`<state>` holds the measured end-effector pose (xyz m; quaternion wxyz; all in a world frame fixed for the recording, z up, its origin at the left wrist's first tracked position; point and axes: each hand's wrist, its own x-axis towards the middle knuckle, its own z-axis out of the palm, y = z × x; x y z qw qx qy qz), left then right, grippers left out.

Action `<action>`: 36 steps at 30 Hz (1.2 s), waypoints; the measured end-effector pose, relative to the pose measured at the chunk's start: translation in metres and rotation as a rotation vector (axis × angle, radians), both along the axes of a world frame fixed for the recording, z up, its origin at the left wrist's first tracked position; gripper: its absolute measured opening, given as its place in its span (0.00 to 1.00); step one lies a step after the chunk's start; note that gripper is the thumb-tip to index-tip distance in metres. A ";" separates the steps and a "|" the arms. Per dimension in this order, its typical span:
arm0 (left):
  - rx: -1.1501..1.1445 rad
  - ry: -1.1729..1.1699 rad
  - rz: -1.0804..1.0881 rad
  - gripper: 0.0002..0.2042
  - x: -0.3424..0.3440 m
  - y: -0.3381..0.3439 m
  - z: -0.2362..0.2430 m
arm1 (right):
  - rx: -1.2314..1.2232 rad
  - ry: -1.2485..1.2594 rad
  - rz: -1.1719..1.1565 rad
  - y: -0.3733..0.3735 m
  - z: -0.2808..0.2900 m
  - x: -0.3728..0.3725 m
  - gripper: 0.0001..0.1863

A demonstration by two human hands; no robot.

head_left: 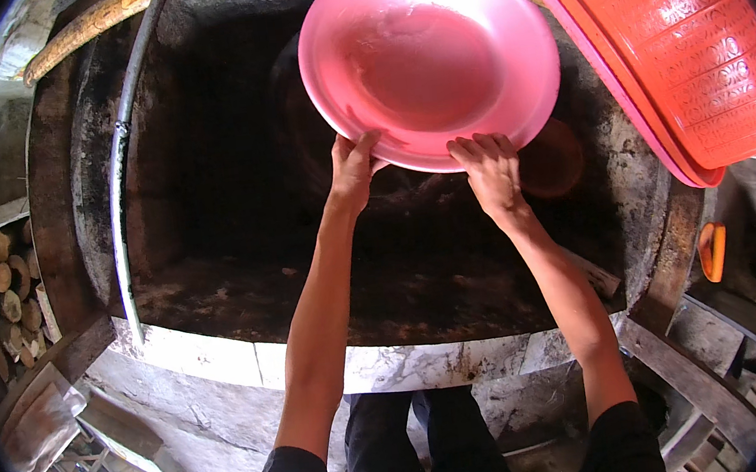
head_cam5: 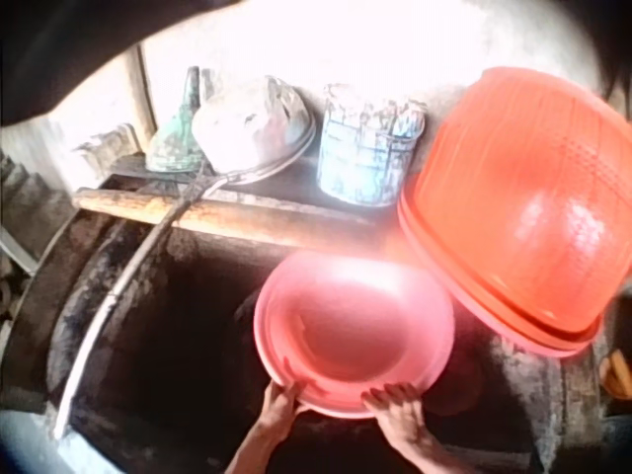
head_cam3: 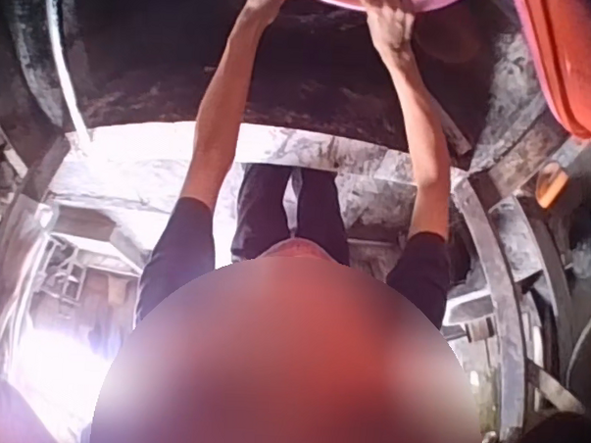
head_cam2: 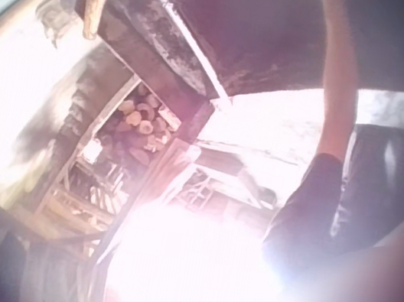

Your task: The person rinses a pink basin with water, walks to a workspace, picks up a knife, and then removes a piece of dough from a plastic bag.

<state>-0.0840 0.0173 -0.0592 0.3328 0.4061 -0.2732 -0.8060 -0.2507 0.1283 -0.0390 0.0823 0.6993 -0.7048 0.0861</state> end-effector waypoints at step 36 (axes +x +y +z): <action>-0.054 -0.147 -0.054 0.21 0.064 -0.005 0.003 | 0.046 -0.115 0.051 -0.005 0.002 0.055 0.10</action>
